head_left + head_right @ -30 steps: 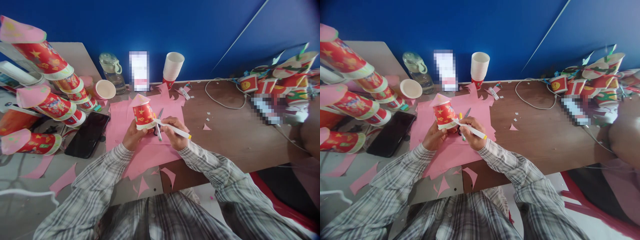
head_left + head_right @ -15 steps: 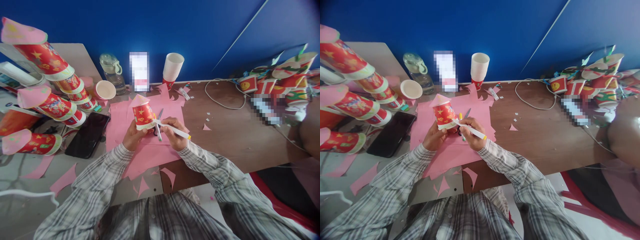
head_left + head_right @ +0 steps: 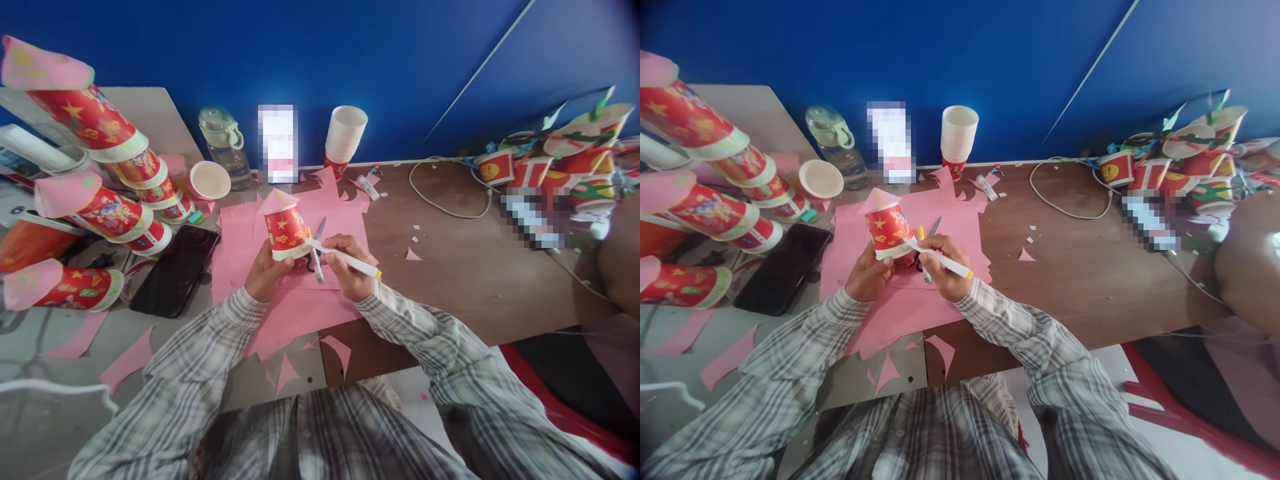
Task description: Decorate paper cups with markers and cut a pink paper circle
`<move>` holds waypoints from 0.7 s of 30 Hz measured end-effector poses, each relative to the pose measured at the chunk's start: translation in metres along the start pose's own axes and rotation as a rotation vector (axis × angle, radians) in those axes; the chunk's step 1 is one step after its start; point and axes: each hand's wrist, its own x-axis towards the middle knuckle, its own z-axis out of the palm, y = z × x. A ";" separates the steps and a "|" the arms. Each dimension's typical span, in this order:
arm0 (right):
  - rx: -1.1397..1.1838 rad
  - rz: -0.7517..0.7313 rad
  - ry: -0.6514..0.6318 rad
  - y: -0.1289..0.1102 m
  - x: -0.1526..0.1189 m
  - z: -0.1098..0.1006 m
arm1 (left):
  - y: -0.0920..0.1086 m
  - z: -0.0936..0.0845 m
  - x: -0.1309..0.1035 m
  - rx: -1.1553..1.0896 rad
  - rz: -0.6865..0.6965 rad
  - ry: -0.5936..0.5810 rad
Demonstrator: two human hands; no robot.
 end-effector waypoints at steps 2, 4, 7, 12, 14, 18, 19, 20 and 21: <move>-0.007 0.021 -0.011 0.000 0.000 0.000 | 0.000 0.000 0.000 0.004 -0.001 0.007; -0.012 0.044 -0.011 0.000 0.000 0.000 | -0.001 -0.001 0.000 0.008 0.004 0.001; -0.019 0.047 -0.003 -0.001 0.000 0.000 | -0.003 -0.003 0.000 0.012 0.022 -0.024; -0.026 0.043 -0.005 -0.001 0.001 0.000 | -0.004 -0.005 0.001 0.019 0.023 -0.033; -0.024 0.047 -0.004 0.000 0.001 0.001 | -0.004 -0.004 0.001 0.016 0.019 -0.022; -0.014 0.041 -0.005 0.000 0.000 0.001 | -0.005 -0.004 0.001 0.030 0.019 -0.013; -0.009 0.036 -0.003 0.000 0.000 0.001 | -0.005 -0.004 0.001 0.035 0.020 -0.013; -0.005 0.033 -0.001 0.000 0.000 0.001 | -0.005 -0.004 0.001 0.039 0.022 -0.015; -0.002 0.032 -0.001 0.000 0.001 0.000 | -0.006 -0.005 0.001 0.043 0.025 -0.020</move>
